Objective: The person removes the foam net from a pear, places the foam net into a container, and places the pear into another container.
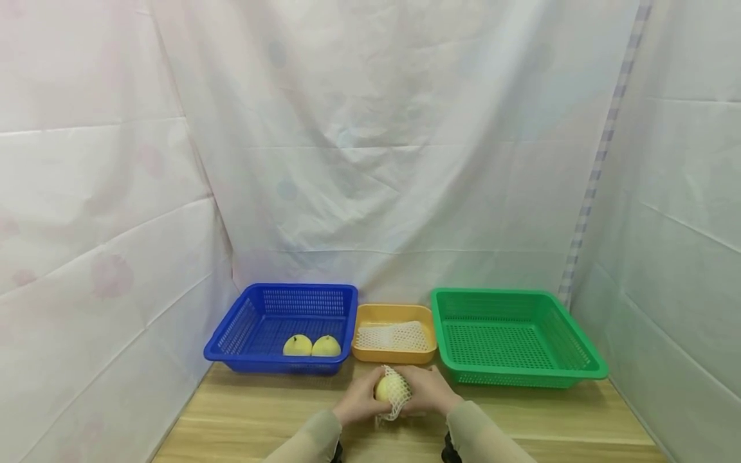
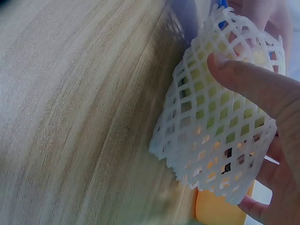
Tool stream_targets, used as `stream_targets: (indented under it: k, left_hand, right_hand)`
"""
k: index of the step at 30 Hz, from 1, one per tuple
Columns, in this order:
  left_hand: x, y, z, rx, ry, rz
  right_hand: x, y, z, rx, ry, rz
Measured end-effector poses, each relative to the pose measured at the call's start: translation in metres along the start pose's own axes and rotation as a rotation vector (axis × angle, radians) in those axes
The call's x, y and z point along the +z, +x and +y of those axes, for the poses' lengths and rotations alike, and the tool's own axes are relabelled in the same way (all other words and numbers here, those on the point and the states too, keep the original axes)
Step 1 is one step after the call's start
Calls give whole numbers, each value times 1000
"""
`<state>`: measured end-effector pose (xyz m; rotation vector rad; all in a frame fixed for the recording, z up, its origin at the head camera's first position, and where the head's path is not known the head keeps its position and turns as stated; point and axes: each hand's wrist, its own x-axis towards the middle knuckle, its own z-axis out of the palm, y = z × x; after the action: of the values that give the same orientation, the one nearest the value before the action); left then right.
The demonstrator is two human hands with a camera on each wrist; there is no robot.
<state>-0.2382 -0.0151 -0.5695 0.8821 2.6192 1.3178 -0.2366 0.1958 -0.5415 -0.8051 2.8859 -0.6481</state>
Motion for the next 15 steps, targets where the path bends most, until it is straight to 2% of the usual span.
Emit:
stream_targets:
  k: [7, 15]
  left_hand:
    - [-2, 5, 2, 27, 1, -17]
    - [0, 3, 0, 3, 4, -19]
  right_hand:
    - [-1, 0, 3, 0, -7, 26]
    - [0, 1, 2, -7, -3, 1]
